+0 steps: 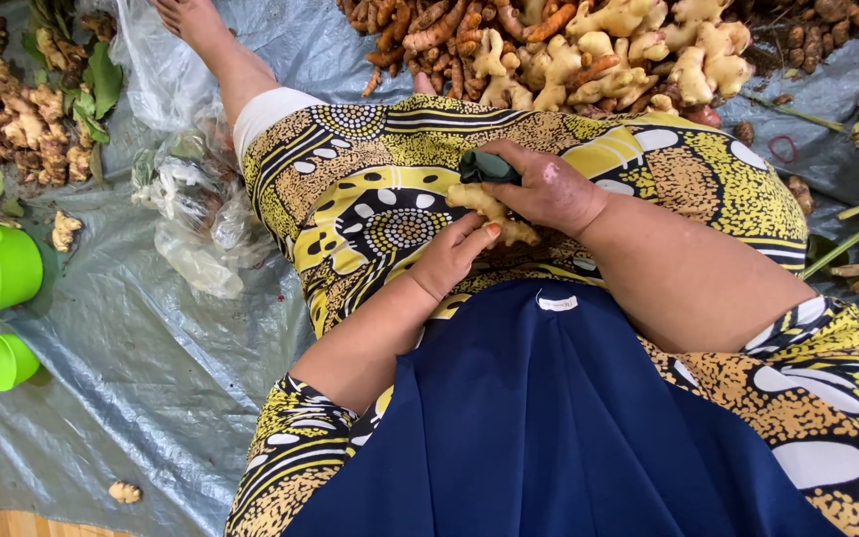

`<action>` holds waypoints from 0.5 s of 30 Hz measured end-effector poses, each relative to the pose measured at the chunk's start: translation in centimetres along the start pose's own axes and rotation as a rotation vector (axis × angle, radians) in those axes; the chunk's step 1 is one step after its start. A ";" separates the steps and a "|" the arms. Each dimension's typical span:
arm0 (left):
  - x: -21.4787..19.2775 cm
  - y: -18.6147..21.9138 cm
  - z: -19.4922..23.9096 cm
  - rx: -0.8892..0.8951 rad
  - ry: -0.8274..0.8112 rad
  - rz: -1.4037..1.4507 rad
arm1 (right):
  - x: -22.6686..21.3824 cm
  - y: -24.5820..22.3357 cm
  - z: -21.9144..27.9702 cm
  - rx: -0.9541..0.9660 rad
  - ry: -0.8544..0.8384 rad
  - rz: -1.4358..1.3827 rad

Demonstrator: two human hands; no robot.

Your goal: The person sits on a plastic sheet on the floor and peels ginger using a small knife. They hold the ginger in one hand and scrape the skin off with the knife in the other, discarding the peels onto the sheet.

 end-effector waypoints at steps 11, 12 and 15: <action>0.4 0.6 0.0 0.010 -0.041 0.010 | -0.5 -0.2 -0.3 -0.064 0.073 -0.053; 0.4 0.0 0.0 0.012 -0.034 -0.001 | -0.6 0.0 -0.4 -0.075 0.080 -0.060; 0.9 -1.8 -0.1 0.008 -0.041 0.055 | -0.5 0.1 -0.5 -0.097 0.063 -0.079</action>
Point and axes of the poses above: each hand's wrist, its own z-axis away from the middle knuckle, its own x-axis out of the palm, y = z × x, the point moved 7 cm from there along -z, towards the middle knuckle, and after that the axes turned 13 degrees about -z, right-handed, at the moved point
